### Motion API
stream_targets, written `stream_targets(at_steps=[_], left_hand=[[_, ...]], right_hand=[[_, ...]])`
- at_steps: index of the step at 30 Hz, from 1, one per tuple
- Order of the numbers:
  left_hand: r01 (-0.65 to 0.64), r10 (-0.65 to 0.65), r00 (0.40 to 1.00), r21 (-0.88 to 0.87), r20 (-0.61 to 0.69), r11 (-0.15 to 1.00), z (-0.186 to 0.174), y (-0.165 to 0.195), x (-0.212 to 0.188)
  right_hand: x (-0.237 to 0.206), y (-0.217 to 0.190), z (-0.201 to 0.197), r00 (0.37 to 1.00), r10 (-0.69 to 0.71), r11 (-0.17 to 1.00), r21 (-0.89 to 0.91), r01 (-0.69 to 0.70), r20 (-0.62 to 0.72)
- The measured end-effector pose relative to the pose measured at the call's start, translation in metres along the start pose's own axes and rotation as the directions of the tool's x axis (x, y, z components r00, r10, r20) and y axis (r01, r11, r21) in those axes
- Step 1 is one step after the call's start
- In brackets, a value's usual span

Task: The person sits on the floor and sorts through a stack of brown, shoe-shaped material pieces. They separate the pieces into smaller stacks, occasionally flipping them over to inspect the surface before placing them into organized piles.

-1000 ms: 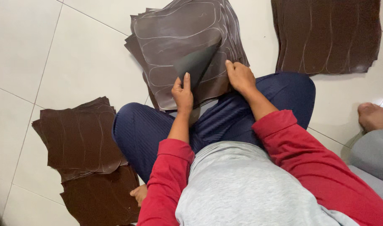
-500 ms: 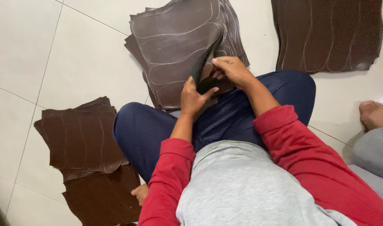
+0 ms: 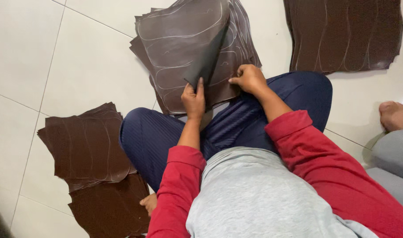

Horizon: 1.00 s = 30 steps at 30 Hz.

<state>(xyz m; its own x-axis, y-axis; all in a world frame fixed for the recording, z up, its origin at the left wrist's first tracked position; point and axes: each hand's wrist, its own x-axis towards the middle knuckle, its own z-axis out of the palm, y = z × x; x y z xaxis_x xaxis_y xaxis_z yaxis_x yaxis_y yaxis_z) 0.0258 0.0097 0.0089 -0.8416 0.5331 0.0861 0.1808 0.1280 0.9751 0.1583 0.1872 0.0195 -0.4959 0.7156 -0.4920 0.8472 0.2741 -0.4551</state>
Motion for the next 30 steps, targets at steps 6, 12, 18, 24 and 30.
stream_targets(at_steps=[6, 12, 18, 24, 30], left_hand=[[-0.169, 0.09, 0.952, 0.261, 0.292, 0.95, -0.011, 0.022, -0.007], [-0.241, 0.193, 0.959, 0.241, 0.206, 0.94, -0.011, 0.003, -0.002], [0.087, -0.086, 0.996, 0.061, -0.027, 0.994, -0.007, -0.001, 0.002], [0.03, -0.031, 0.999, 0.101, 0.014, 0.994, -0.006, 0.007, 0.003], [-0.142, 0.113, 0.975, 0.147, 0.189, 0.979, -0.008, 0.022, -0.001]], right_hand=[[-0.002, -0.019, 0.009, 0.966, -0.224, 0.558, 0.829, 0.019, 0.129], [0.006, -0.001, -0.003, 0.954, -0.186, 0.559, 0.824, -0.093, 0.234], [0.011, 0.029, -0.029, 0.999, 0.054, 0.996, -0.071, -0.054, -0.002], [0.012, 0.025, -0.023, 0.995, 0.072, 0.995, -0.071, -0.077, -0.071], [0.009, 0.003, -0.024, 0.964, -0.095, 0.755, 0.649, -0.094, 0.25]])
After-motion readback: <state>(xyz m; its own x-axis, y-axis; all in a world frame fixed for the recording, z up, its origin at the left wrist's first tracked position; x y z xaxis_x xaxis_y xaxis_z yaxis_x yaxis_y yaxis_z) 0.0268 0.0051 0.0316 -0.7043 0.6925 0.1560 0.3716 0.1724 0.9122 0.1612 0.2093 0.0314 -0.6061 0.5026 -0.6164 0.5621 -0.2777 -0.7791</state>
